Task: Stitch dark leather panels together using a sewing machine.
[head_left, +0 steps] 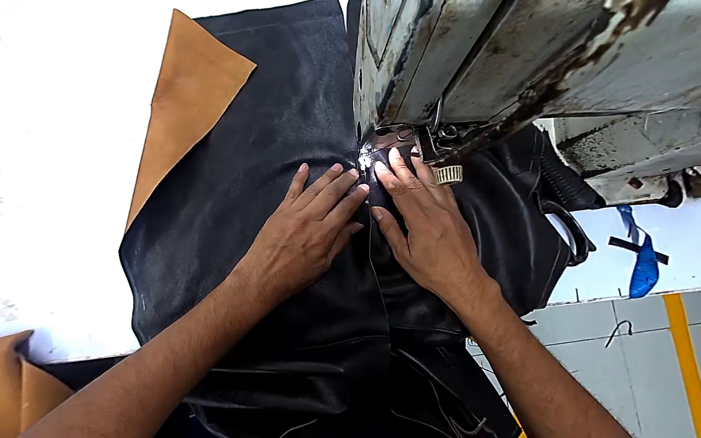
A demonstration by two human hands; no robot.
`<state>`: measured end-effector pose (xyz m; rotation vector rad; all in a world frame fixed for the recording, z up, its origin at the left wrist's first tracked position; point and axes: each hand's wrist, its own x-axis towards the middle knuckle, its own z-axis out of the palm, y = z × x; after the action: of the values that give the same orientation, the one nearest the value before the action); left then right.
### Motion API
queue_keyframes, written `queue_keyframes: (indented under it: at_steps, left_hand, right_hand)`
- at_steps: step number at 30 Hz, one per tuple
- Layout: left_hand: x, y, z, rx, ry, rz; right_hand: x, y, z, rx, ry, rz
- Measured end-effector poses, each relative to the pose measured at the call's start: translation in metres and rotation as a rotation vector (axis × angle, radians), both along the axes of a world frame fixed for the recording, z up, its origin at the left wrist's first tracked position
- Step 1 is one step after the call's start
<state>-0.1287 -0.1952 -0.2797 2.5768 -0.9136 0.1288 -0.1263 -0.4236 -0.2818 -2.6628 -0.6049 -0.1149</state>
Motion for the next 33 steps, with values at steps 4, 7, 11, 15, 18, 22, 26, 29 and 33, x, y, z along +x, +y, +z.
queue_keyframes:
  at_steps: [4,7,11,15,18,22,26,29,33]
  left_hand:
    - [0.0006,0.0016,0.0013,0.001,0.009,-0.017]
    - [0.0007,0.0021,0.0027,0.012,0.009,-0.027]
    - [0.0014,0.0022,0.0029,0.010,0.004,-0.030]
    - [0.0015,0.0022,0.0029,0.013,0.004,-0.032]
    - [0.0022,0.0027,0.0030,0.019,0.005,-0.042]
    - [0.0032,0.0033,0.0031,0.031,0.006,-0.047]
    - [0.0050,0.0034,0.0042,0.058,-0.001,-0.052]
    - [0.0063,0.0049,0.0012,0.037,-0.013,-0.049]
    - [0.0090,0.0057,0.0004,0.017,-0.021,-0.049]
  right_hand:
    - [-0.0004,-0.0006,-0.0007,0.002,0.001,0.002]
    - [-0.0005,0.0001,-0.0008,0.001,-0.009,0.001]
    - [-0.0018,-0.0008,-0.0021,0.018,-0.037,0.013]
    - [-0.0018,-0.0019,-0.0019,0.055,-0.048,0.027]
    - [-0.0013,-0.0022,-0.0016,0.051,-0.043,0.030]
    - [-0.0005,-0.0023,-0.0014,0.058,-0.042,0.030]
    - [0.0004,-0.0025,-0.0014,0.048,-0.039,0.032]
    - [0.0019,-0.0025,-0.0011,0.041,-0.028,0.040]
    - [0.0050,-0.0029,0.0000,0.086,-0.012,0.018]
